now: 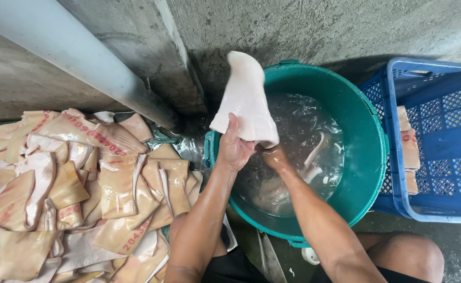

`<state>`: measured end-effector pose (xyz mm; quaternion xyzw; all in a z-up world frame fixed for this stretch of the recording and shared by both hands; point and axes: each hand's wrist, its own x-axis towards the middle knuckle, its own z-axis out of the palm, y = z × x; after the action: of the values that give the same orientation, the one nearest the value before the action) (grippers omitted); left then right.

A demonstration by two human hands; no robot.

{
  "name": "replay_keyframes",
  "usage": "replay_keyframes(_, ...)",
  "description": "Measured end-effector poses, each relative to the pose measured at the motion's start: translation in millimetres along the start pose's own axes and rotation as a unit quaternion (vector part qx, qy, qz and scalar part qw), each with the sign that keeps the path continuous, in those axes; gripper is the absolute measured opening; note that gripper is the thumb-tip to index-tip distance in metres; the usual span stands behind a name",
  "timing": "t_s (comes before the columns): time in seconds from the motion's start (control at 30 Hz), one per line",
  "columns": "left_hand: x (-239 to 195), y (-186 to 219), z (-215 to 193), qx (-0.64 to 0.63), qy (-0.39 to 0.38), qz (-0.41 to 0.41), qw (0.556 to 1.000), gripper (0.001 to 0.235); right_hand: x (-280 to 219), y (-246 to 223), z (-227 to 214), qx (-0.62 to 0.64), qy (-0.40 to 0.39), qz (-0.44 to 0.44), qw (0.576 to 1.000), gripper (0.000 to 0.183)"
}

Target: The person washes flat, beige material pieces by hand in a green bucket of water. They repeatedly submerge, rub, and rinse each piece, then place the cleaned items into a blue plastic basket beside the bucket.

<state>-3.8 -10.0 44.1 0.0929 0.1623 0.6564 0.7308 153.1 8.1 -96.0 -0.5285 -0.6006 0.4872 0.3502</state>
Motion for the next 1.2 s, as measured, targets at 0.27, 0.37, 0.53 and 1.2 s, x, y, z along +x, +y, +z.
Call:
replay_keyframes(0.27,5,-19,-13,0.648,0.042,0.029,0.760,0.103,-18,-109,-104,0.419,-0.063,-0.006,0.906,0.060)
replay_keyframes(0.37,5,-35,-9,0.638,-0.001,0.063,0.768,0.102,-29,-122,-109,0.490,-0.086,0.000,0.867,0.061)
replay_keyframes(0.53,-3,-32,5,0.434,-0.070,-0.111,0.891,0.071,-38,-94,-137,0.576,-0.055,0.141,0.804,0.063)
replay_keyframes(1.2,45,-95,-121,0.669,0.214,-0.244,0.668,0.038,3,-13,-30,-0.029,-0.121,0.048,0.991,0.053)
